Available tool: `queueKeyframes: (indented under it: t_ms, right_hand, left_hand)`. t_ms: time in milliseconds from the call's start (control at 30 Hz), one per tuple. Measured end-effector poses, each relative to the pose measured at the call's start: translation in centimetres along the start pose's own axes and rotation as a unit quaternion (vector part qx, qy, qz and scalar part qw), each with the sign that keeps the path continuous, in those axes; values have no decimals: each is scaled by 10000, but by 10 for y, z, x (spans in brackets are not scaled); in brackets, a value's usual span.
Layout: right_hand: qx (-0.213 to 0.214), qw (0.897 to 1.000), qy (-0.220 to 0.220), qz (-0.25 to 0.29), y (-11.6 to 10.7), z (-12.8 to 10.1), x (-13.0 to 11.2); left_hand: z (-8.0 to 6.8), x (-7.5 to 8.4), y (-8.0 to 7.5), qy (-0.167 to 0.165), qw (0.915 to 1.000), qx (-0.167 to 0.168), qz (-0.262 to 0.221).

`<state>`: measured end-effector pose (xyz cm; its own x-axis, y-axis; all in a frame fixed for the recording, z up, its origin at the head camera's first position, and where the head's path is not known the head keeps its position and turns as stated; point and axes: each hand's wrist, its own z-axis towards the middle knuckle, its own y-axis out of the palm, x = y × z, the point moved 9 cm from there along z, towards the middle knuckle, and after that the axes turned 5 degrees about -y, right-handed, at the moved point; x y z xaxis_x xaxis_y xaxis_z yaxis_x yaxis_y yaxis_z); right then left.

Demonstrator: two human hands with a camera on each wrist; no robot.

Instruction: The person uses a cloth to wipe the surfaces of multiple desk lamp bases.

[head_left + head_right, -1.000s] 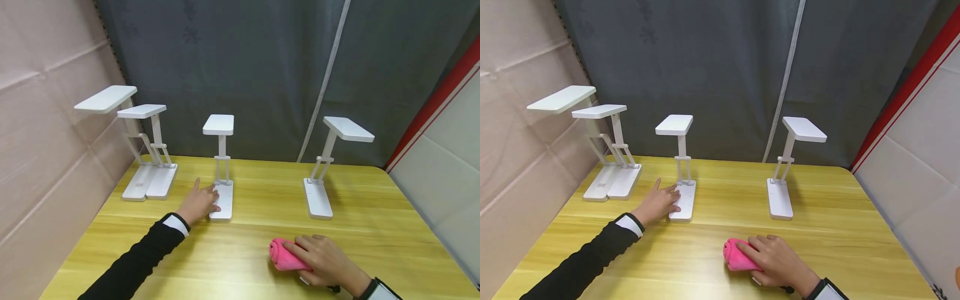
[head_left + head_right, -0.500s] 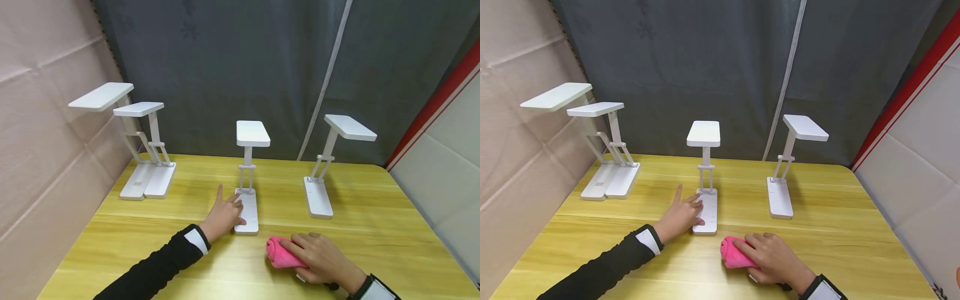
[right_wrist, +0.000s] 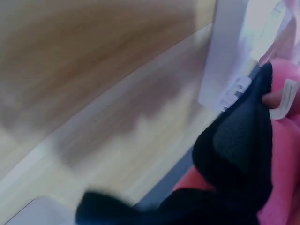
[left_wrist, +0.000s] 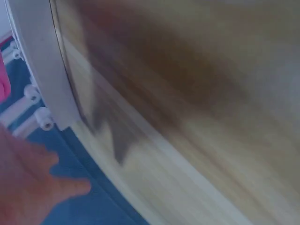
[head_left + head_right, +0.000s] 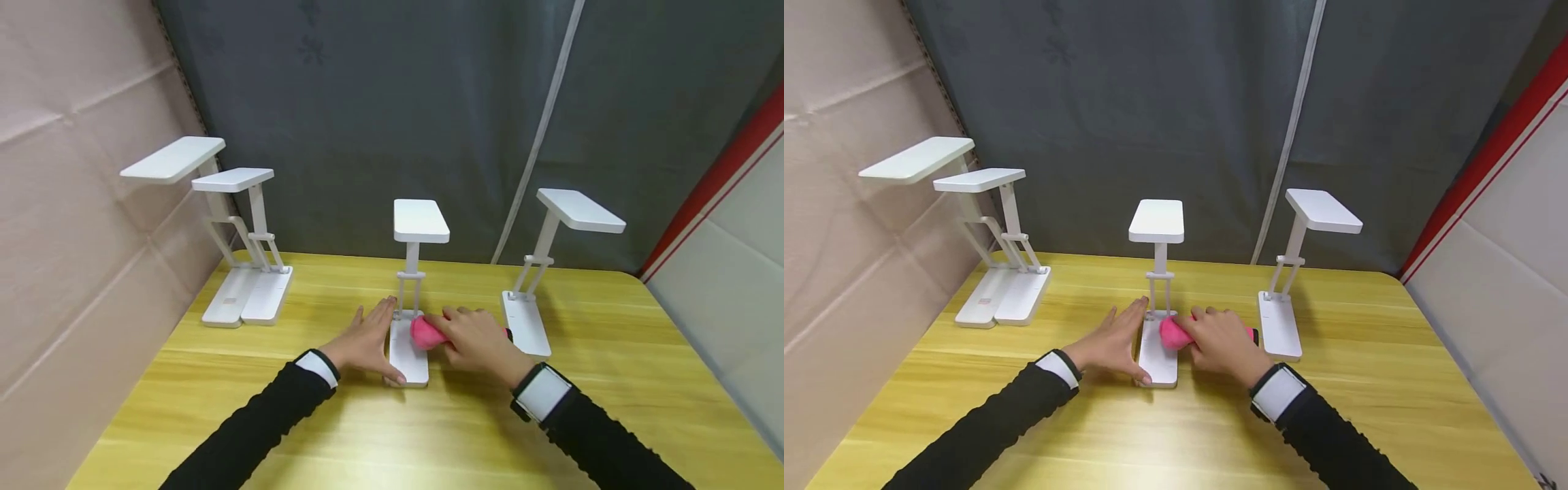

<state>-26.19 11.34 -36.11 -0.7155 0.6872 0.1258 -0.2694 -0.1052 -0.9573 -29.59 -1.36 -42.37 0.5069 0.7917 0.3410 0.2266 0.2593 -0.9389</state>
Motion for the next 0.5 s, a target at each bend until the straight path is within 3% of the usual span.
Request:
queueKeyframes:
  t_ms: [67,167,267,500]
  right_hand:
    - [-147,9998,165,-3,13,8,4]
    - [-307,9990,314,89,29,13,4]
    - [-382,9982,394,223,36,12,2]
    - [-270,9978,236,553,24,-4,-14]
  left_hand:
    - [4,-1,12,41,9985,-510,-185]
    - [5,-2,20,40,9973,-706,-185]
    - [4,-3,20,53,9976,-661,-179]
    - [6,-2,14,88,9985,-529,-74]
